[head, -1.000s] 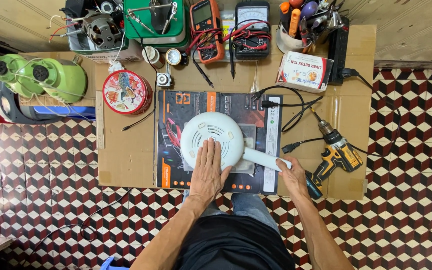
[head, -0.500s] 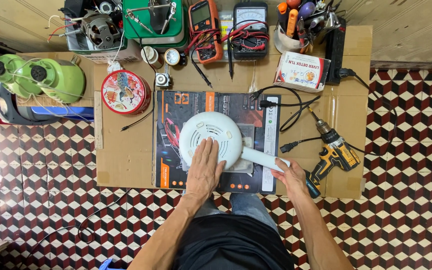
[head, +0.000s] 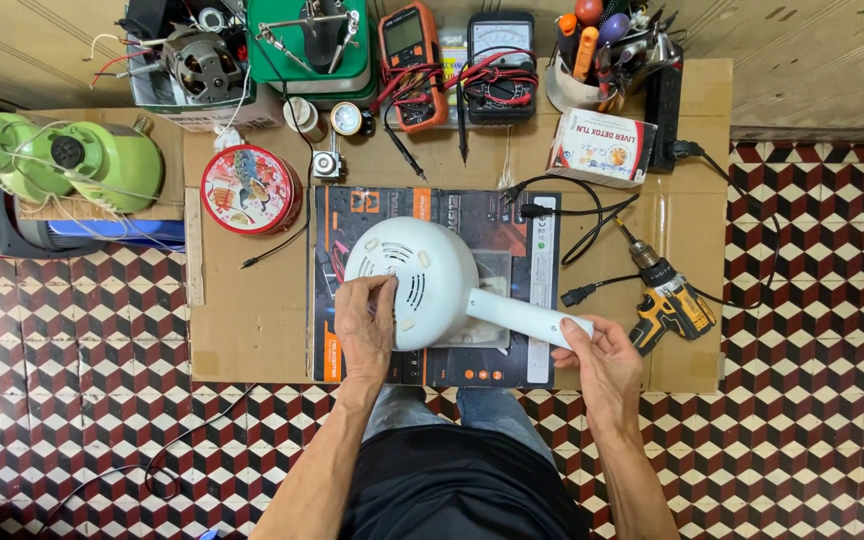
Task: Disassembling and repairing an electric frying pan by inspecting internal wiring and components.
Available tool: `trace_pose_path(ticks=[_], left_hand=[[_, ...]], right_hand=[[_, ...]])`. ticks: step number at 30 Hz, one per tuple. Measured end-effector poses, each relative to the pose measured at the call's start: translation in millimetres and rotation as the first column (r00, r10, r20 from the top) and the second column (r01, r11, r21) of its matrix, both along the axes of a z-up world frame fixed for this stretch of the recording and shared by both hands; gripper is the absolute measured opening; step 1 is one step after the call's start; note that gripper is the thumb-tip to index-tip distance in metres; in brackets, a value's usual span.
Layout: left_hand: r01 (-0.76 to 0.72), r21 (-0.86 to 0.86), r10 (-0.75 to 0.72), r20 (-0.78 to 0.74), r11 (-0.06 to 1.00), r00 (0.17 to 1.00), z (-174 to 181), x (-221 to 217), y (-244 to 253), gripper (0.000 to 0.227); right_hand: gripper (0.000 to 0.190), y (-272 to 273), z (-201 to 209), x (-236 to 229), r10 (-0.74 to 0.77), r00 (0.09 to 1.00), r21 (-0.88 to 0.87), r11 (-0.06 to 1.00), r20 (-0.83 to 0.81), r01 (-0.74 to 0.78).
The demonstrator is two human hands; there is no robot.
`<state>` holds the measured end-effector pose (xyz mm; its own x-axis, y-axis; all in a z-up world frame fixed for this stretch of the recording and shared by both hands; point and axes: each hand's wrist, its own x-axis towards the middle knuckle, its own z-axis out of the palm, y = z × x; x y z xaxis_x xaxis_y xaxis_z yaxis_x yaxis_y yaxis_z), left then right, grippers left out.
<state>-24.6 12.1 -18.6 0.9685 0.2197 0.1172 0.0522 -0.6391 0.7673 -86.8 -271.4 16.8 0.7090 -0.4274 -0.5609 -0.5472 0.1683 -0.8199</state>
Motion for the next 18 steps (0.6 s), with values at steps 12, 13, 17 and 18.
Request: trace_pose_path(ticks=[12, 13, 17, 18], left_hand=[[0.021, 0.009, -0.021, 0.094, 1.000, 0.995, 7.8, 4.0, 19.3, 0.018], [0.017, 0.007, -0.017, 0.095, 1.000, 0.995, 6.1, 4.0, 20.9, 0.018], [0.042, -0.036, -0.039, 0.068, 0.998, 0.997, 1.6, 4.0, 24.8, 0.014], [0.052, -0.037, -0.049, 0.088, 0.998, 0.995, 0.6, 4.5, 24.8, 0.014]], right_hand=[[0.033, 16.0, 33.4, 6.4, 0.043, 0.997, -0.097, 0.995, 0.061, -0.037], [0.033, 16.0, 32.3, 7.1, 0.047, 0.997, -0.100, 0.994, 0.062, -0.041], [0.032, 16.7, 33.6, 8.8, 0.029, 0.995, -0.110, 0.994, 0.096, -0.018], [0.032, 16.6, 34.8, 9.7, 0.034, 0.996, -0.132, 0.991, 0.083, -0.023]])
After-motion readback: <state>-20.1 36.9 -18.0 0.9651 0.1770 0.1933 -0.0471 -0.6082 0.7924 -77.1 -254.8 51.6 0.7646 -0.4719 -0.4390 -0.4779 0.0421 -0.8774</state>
